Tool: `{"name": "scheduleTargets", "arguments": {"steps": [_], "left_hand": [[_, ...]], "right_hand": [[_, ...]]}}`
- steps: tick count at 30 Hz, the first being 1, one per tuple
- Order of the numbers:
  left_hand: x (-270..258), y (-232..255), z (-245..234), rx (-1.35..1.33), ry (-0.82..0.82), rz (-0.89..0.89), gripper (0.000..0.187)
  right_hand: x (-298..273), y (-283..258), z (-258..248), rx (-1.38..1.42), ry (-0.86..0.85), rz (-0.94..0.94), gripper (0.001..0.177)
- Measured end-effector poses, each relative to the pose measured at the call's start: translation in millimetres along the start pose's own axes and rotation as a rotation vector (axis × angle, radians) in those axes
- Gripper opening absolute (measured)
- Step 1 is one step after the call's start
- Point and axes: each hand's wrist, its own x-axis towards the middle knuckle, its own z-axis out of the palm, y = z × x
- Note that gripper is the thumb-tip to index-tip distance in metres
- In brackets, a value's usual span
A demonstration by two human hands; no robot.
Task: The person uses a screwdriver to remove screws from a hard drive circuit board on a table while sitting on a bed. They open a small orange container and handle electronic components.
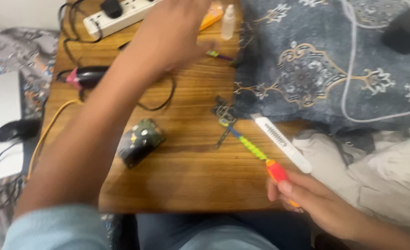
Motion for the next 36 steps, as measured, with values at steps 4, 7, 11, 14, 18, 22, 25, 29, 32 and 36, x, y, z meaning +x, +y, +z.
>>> {"name": "scheduleTargets", "arguments": {"steps": [4, 7, 11, 14, 18, 22, 25, 29, 32, 36], "left_hand": [[-128.6, 88.0, -93.9, -0.116, -0.097, -0.266, 0.104], [-187.7, 112.1, -115.2, -0.167, -0.055, -0.479, 0.111], [-236.3, 119.1, -83.1, -0.153, -0.048, -0.718, 0.113], [-249.7, 122.0, -65.6, -0.138, 0.086, -0.656, 0.111], [-250.2, 112.9, -56.1, -0.220, 0.063, -0.715, 0.111], [-250.6, 102.4, -50.0, -0.291, 0.091, -0.740, 0.106], [-254.4, 106.9, -50.3, -0.371, 0.082, -0.736, 0.104], [-252.6, 119.8, -57.5, -0.436, -0.002, -0.707, 0.104], [-242.1, 125.3, -63.9, -0.460, -0.003, -0.640, 0.098], [-214.3, 144.5, -62.4, -0.322, 0.171, -0.501, 0.065]], "right_hand": [[13.7, -1.3, 16.9, -0.179, -0.061, -0.023, 0.035], [37.1, -12.8, 34.0, -0.333, -0.113, -0.057, 0.038], [77.1, -38.6, 64.6, -0.488, -0.199, -0.338, 0.036], [103.1, -59.8, 87.7, -0.532, -0.180, -0.401, 0.034], [114.7, -74.5, 102.0, -0.667, -0.042, -0.419, 0.033], [120.1, -70.7, 94.4, -0.735, -0.053, -0.451, 0.035], [127.6, -63.0, 84.4, -0.643, -0.071, -0.426, 0.036], [140.0, -59.0, 71.5, -0.027, -0.187, -0.293, 0.040], [139.3, -61.6, 69.9, 0.427, -0.264, -0.216, 0.039], [138.3, -73.0, 78.9, 0.704, -0.288, -0.141, 0.037]]}}
